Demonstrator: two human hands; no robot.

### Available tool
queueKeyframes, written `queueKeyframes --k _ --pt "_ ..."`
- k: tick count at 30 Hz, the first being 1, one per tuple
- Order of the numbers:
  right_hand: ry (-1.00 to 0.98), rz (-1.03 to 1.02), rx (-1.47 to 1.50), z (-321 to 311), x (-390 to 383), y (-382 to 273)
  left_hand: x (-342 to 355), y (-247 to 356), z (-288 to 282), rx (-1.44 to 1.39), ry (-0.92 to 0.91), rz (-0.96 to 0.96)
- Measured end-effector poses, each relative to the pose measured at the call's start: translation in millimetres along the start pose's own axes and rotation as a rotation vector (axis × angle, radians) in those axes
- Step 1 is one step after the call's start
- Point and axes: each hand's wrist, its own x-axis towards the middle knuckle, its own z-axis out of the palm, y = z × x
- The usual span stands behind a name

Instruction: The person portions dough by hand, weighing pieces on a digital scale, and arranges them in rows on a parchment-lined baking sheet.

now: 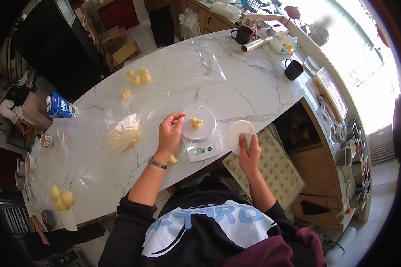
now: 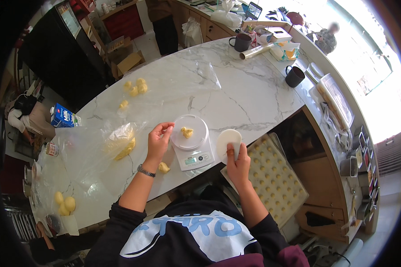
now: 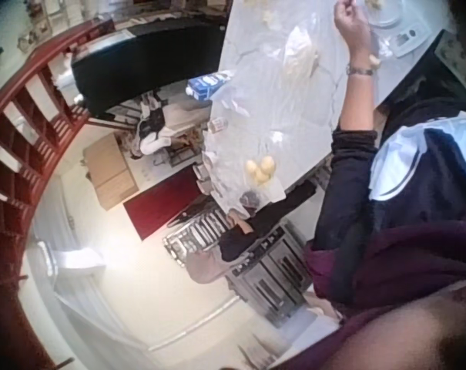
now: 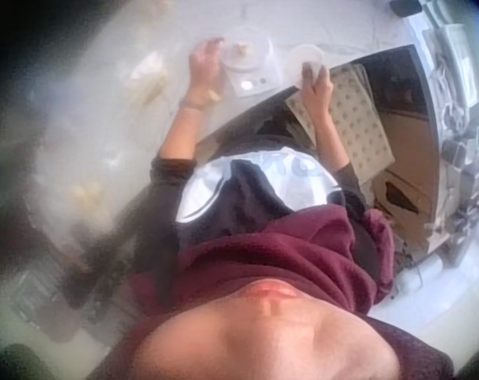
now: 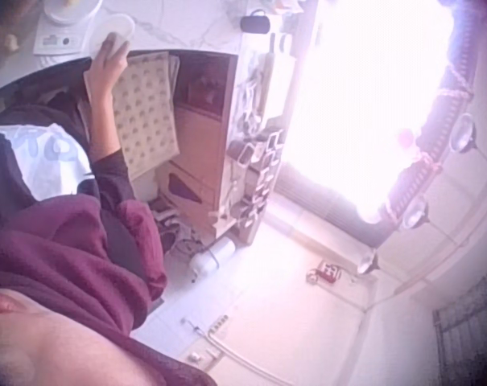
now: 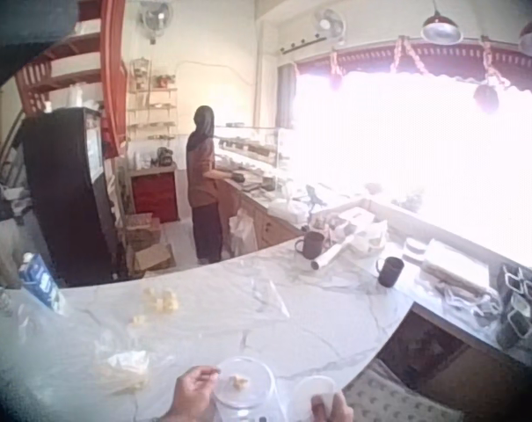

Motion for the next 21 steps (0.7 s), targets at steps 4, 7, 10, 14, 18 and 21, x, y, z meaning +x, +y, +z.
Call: queueKeyframes --k 4,7,10,14,18,21 --pt "-0.005 -0.11 -0.011 6 0 11 2 12 17 0.186 -0.086 0.12" --pt "-0.033 -0.097 0.002 10 -2 7 4 10 26 0.61 -0.152 0.566" --pt "-0.058 -0.093 0.016 16 -2 5 5 0 23 0.7 -0.264 0.608" --pt "-0.083 -0.098 -0.006 24 -4 -1 -3 -3 16 0.541 -0.295 0.457" --pt "-0.103 -0.109 0.006 29 -6 -4 -18 10 3 0.505 0.03 0.536" --pt "-0.114 -0.157 -0.031 31 -4 -12 -46 -10 -16 0.456 0.198 0.429"
